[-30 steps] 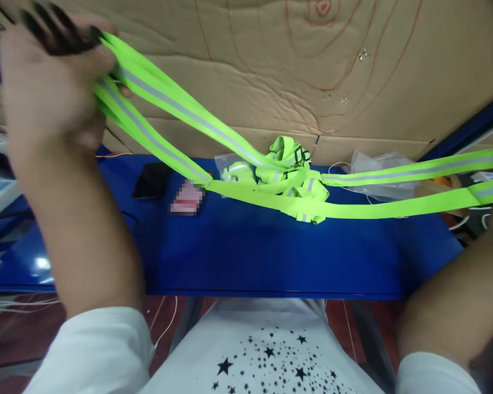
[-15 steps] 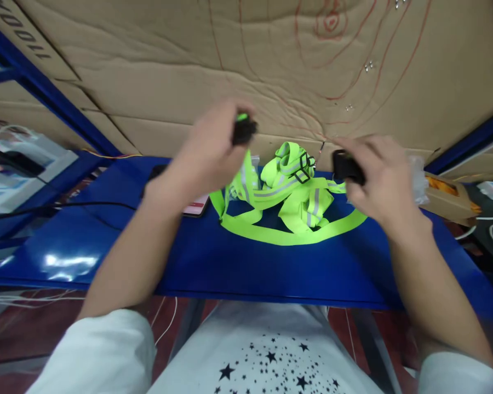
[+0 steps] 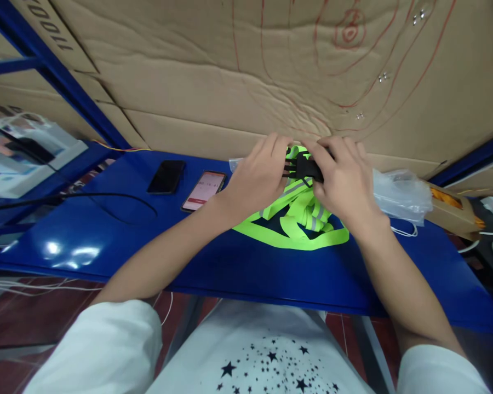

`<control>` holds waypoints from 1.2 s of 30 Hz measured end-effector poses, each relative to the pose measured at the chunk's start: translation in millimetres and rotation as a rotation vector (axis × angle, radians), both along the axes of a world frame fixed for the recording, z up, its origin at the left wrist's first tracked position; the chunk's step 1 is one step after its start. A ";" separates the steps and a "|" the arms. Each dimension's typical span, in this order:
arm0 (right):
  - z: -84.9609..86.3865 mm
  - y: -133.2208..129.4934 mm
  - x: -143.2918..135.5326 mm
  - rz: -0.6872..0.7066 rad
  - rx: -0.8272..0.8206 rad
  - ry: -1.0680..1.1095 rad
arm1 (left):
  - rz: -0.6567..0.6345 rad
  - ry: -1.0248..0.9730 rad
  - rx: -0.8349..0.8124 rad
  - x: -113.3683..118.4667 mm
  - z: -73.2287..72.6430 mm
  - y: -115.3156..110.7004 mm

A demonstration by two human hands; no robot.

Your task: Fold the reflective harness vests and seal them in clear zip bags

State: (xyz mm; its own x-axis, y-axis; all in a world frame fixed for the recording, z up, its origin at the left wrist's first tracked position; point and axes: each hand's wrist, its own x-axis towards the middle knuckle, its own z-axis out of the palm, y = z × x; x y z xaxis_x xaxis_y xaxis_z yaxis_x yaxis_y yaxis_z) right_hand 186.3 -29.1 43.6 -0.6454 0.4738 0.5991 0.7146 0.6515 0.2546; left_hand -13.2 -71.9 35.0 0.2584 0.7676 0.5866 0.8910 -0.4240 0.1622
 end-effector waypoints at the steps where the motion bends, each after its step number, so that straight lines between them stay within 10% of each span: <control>1: -0.6 1.4 1.2 -0.002 -0.011 0.005 | 0.005 -0.008 0.001 0.2 -0.6 0.3; 17: -18.4 0.0 -16.7 -0.007 -0.116 0.013 | -0.129 -0.110 0.011 9.7 -25.9 7.5; 27: -6.8 23.9 2.9 0.416 -0.556 0.608 | -0.473 -0.403 -0.427 -38.2 25.8 13.0; 36: 14.3 22.3 30.0 0.759 -1.033 0.617 | -0.723 -0.942 -0.696 -21.2 10.4 19.0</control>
